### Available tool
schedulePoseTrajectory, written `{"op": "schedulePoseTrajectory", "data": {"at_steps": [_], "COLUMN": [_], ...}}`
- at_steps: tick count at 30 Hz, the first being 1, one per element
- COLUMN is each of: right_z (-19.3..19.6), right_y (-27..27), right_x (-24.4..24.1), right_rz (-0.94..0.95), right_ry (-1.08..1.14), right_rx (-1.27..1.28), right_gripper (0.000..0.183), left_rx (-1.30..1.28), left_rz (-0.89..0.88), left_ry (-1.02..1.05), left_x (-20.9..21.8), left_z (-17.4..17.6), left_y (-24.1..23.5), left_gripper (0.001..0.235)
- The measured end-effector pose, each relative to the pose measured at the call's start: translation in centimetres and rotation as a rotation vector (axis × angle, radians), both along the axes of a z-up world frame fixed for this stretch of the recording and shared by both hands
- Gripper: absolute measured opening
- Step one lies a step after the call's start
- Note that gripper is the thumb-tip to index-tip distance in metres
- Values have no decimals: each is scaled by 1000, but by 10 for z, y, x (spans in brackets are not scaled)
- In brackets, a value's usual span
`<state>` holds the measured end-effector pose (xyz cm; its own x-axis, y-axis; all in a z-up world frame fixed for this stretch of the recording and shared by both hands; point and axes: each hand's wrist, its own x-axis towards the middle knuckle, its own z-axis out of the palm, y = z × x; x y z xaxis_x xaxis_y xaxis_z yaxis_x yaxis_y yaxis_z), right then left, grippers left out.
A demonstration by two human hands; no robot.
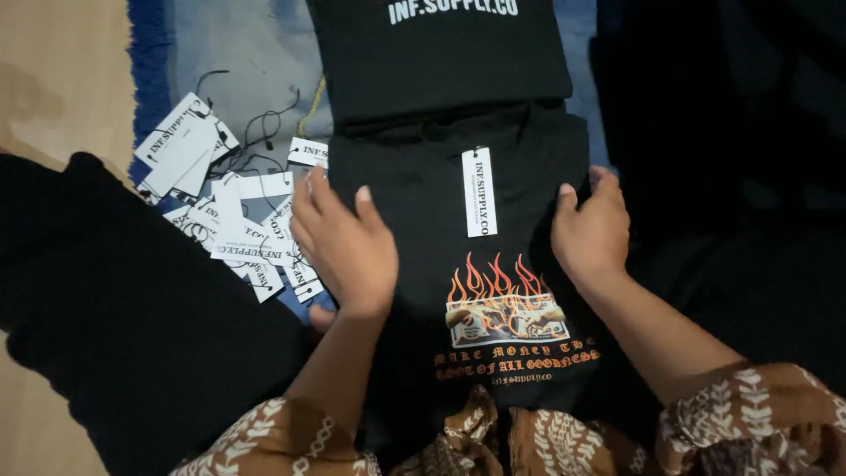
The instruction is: Manually attaching brand tags to folded shirts by threading strings through labels and then stacking the finished items.
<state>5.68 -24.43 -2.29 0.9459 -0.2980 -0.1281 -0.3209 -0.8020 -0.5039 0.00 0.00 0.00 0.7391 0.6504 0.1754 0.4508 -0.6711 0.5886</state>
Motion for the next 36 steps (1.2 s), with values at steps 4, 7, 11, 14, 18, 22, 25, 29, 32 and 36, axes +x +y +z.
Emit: {"op": "schedulePoseTrajectory", "data": {"at_steps": [4,7,11,14,18,22,25,29,32,36], "right_z": [-5,-2,9,17,9,10,19,25,38,33], "right_y": [-1,-2,3,8,3,-3,2,8,16,17], "right_x": [-1,-1,-4,-5,-2,-1,-6,-9,-11,-10], "right_rz": [-32,-128,-179,-178,-192,-145,-121,-133,-150,-174], "right_ry": [-99,-44,-77,-76,-49,6,72,121,111,43], "right_rx": [-62,-10,63,116,145,133,75,104,117,144], "right_gripper": [49,54,46,41,41,44,48,54,55,56], "left_rx": [-160,-140,-136,-114,65,145,178,331,270,24], "left_rz": [35,34,-7,-80,-316,-373,-422,-415,-369,-200], "left_ry": [-30,-97,-228,-296,-297,-265,-301,-251,-253,-244], "left_x": [-1,-4,-6,-9,-13,-15,-15,-14,-15,-8], "left_z": [-26,-30,-18,3,6,6,5,-2,5,2], "left_y": [9,14,11,3,3,-3,-5,-3,-6,-5], "left_gripper": [44,37,28,22,19,25,10,18,23,28]}}
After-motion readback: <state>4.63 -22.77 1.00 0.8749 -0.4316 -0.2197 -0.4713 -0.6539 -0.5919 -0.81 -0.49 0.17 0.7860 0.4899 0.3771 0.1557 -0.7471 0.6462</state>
